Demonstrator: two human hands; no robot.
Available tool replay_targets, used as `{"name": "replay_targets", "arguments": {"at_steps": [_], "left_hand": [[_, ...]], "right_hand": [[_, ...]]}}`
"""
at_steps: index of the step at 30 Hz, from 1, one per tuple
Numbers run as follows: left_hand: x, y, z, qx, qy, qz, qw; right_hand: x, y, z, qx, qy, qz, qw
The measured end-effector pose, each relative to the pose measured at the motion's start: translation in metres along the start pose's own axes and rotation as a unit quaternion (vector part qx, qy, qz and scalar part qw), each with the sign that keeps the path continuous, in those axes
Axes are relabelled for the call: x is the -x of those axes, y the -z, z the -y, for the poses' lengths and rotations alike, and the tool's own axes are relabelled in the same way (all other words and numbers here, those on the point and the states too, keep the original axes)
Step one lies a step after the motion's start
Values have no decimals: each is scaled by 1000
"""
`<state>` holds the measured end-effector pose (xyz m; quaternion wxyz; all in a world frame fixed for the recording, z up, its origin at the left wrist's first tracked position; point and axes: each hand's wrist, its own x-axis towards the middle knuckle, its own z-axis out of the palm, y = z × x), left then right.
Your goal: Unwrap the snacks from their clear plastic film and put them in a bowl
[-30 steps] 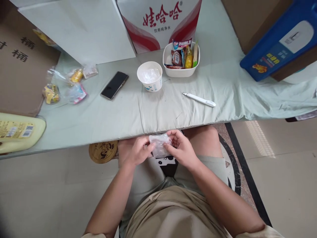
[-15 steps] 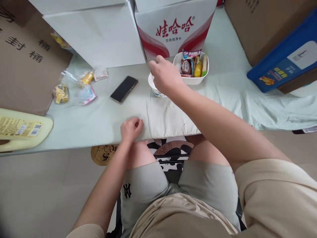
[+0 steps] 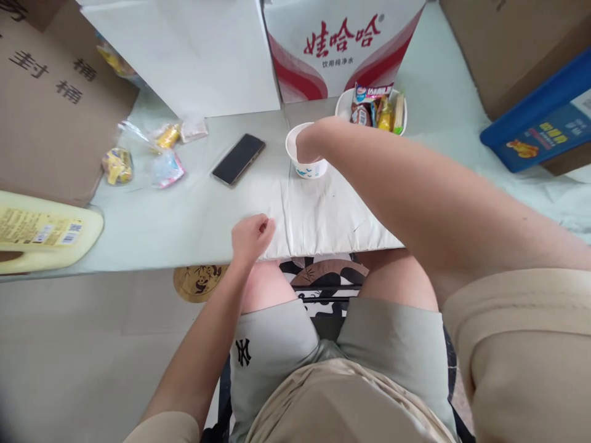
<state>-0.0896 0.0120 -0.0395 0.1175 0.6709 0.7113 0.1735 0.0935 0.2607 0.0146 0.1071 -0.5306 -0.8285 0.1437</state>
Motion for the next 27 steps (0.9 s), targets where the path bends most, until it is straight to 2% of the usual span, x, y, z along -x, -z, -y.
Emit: {"name": "replay_targets", "arguments": {"at_steps": [1, 2, 4, 5, 6, 7, 9, 11, 14, 16, 17, 19, 21, 23, 25, 27], "left_hand": [[0, 0, 0, 1, -3, -3, 1000], [0, 0, 0, 1, -3, -7, 1000], [0, 0, 1, 6, -1, -17, 1000], [0, 0, 1, 12, 0, -21, 1000], [0, 0, 0, 19, 0, -25, 1000], [0, 0, 0, 27, -4, -27, 999], [0, 1, 1, 50, -12, -28, 998], [-1, 2, 3, 87, -6, -28, 996], [-6, 7, 13, 195, 38, -21, 980], [-14, 15, 27, 274, 78, -19, 958], [-20, 22, 37, 291, 97, -36, 951], [-34, 42, 62, 249, 134, -121, 951], [-49, 67, 94, 143, 160, -234, 948], [-63, 91, 127, 31, 175, -298, 938], [-75, 110, 157, -17, 213, -290, 933], [-84, 120, 179, -21, 232, -252, 939]], "right_hand": [[12, 7, 7, 2, -9, 16, 1000], [28, 14, 14, 3, 2, -1, 1000], [71, 18, 23, -4, 46, -127, 991], [96, 16, 25, -12, 44, -167, 985], [123, 9, 25, -15, 32, -178, 983], [148, 0, 24, -12, 20, -164, 986], [190, -22, 19, 1, 30, -77, 997], [214, -43, 15, 14, 40, -22, 999], [222, -57, 13, 41, 43, -7, 998], [219, -57, 14, 61, 39, -11, 997], [218, -56, 14, 70, 39, -12, 997], [217, -55, 15, 82, 44, -14, 996], [218, -56, 16, 91, 49, -17, 994], [219, -58, 16, 98, 52, -23, 994], [220, -60, 16, 101, 52, -28, 993], [220, -61, 16, 102, 51, -31, 993]]}}
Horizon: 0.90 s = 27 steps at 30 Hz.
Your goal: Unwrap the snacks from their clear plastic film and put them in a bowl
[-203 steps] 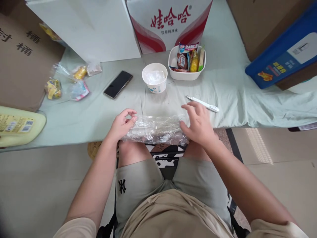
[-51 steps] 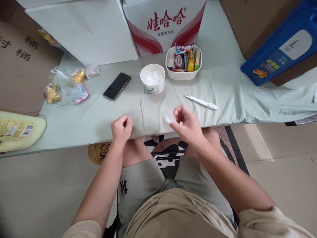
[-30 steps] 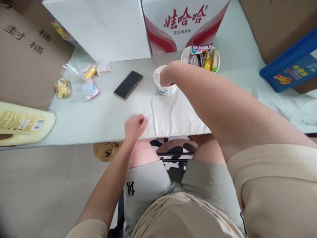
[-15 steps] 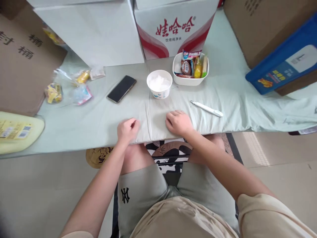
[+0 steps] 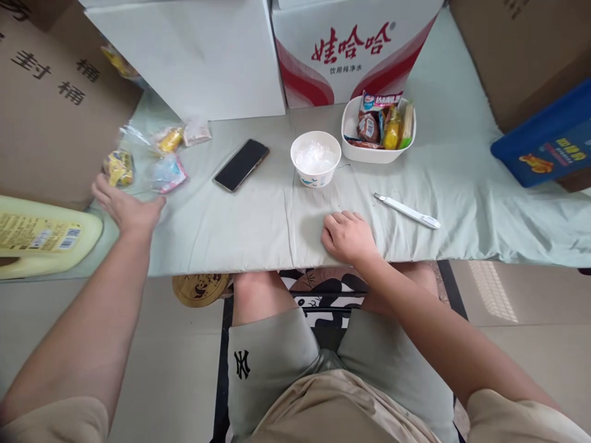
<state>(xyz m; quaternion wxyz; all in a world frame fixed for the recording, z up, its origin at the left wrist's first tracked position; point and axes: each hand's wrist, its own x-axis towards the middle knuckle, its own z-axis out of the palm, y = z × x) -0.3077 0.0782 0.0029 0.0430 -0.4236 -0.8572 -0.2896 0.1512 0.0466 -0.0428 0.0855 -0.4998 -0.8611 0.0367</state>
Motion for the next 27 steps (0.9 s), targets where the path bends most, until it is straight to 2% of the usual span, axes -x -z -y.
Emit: {"name": "replay_targets", "arguments": {"at_steps": [3, 7, 10, 13, 16, 20, 24, 27], "left_hand": [[-18, -7, 12, -5, -60, 90, 994], [-27, -22, 10, 18, -138, 126, 982], [-26, -31, 2, 35, -120, 148, 981], [-14, -34, -7, 60, -75, 137, 986], [13, -33, -16, 121, -70, 135, 981], [71, -23, -25, 166, -121, 172, 964], [123, -1, -22, 183, -122, 193, 956], [144, 11, -16, 201, -102, 226, 948]], "right_hand": [[0, 0, 0, 1, -2, 1, 1000], [-1, 1, 1, 3, -4, 2, 1000], [0, 1, 2, 9, -3, 1, 1000], [-1, 1, 2, 5, -6, 2, 1000], [-1, 1, 2, -1, -11, 7, 1000], [-2, 3, 3, 4, -16, 19, 1000], [-3, 7, 3, 6, -16, 30, 999], [-3, 9, 4, 3, -15, 33, 999]]}}
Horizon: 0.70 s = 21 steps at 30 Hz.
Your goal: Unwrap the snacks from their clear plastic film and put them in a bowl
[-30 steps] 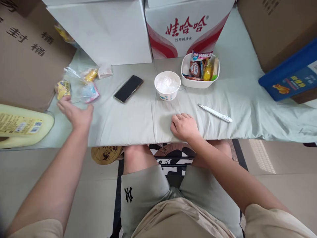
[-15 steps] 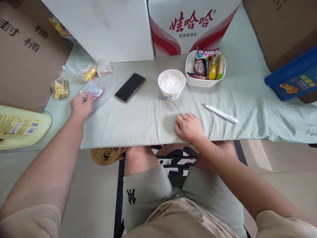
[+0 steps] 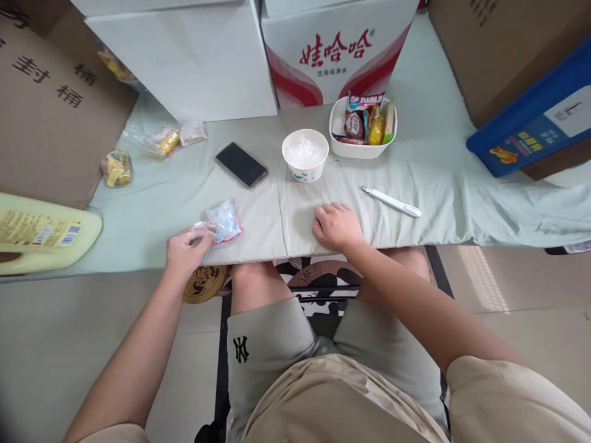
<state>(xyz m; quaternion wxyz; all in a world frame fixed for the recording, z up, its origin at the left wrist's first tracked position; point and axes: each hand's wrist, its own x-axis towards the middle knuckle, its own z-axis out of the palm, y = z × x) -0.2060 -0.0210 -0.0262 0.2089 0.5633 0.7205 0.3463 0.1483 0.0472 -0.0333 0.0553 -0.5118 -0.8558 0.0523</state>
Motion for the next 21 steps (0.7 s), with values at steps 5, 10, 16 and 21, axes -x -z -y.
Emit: {"name": "replay_targets", "arguments": {"at_steps": [5, 10, 16, 21], "left_hand": [[7, -3, -2, 4, 50, -30, 998], [-8, -14, -6, -1, 76, -10, 997], [-22, -24, -17, 46, 74, 62, 994], [-22, -31, -34, 90, 98, 79, 988]], "right_hand": [[-1, 2, 1, 9, 3, 8, 1000], [-1, 3, 1, 7, 1, 15, 1000], [-1, -1, -3, 4, 2, 17, 1000], [-1, -2, -4, -12, -1, 19, 1000]]}}
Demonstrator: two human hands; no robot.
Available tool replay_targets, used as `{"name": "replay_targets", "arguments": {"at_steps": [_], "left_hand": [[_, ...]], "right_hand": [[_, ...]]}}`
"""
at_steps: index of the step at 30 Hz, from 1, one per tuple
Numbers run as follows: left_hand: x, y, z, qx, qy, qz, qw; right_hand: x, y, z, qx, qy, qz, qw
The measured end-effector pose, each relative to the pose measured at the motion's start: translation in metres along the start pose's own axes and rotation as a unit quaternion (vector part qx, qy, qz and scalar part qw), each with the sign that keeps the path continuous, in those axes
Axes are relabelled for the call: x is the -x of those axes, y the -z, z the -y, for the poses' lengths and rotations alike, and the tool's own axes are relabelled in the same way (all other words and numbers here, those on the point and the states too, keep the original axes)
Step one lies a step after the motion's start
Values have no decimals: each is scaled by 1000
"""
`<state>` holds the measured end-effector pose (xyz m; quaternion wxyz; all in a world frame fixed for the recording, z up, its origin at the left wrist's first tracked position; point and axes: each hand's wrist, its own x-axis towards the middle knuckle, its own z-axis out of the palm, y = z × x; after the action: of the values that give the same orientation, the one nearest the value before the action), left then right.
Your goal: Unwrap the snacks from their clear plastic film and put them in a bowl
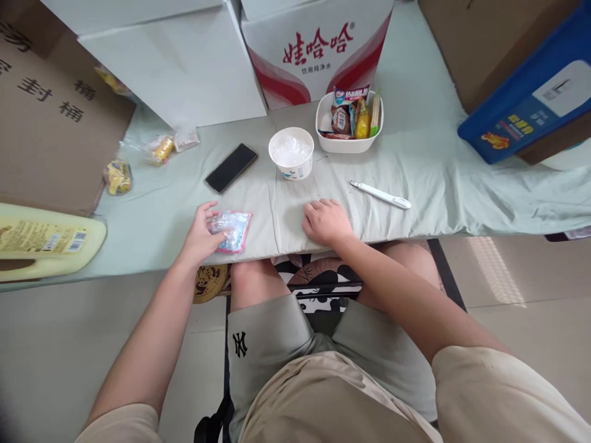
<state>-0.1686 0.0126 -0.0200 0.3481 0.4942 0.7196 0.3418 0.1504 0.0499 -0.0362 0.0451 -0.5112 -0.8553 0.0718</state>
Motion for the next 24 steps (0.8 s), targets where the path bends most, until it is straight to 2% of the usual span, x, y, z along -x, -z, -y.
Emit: {"name": "replay_targets", "arguments": {"at_steps": [4, 7, 14, 18, 21, 23, 24], "left_hand": [[4, -5, -18, 78, 64, 19, 995], [7, -8, -31, 128, 48, 26, 990], [7, -20, -51, 152, 25, -26, 988], [4, -35, -62, 154, 33, -6, 988], [-2, -56, -71, 163, 14, 27, 986], [-6, -75, -77, 178, -11, 48, 983], [-8, -84, -80, 189, -19, 60, 980]], "right_hand": [[0, 1, -1, -3, 5, 0, 1000], [0, 2, -1, -11, 9, 1, 1000], [-1, 3, -3, -33, 15, 0, 999], [-2, 3, -6, -72, 15, -3, 997], [0, 5, -8, -164, -6, -3, 987], [3, 7, -9, -279, -16, -18, 960], [4, 8, -9, -345, -10, -29, 938]]}}
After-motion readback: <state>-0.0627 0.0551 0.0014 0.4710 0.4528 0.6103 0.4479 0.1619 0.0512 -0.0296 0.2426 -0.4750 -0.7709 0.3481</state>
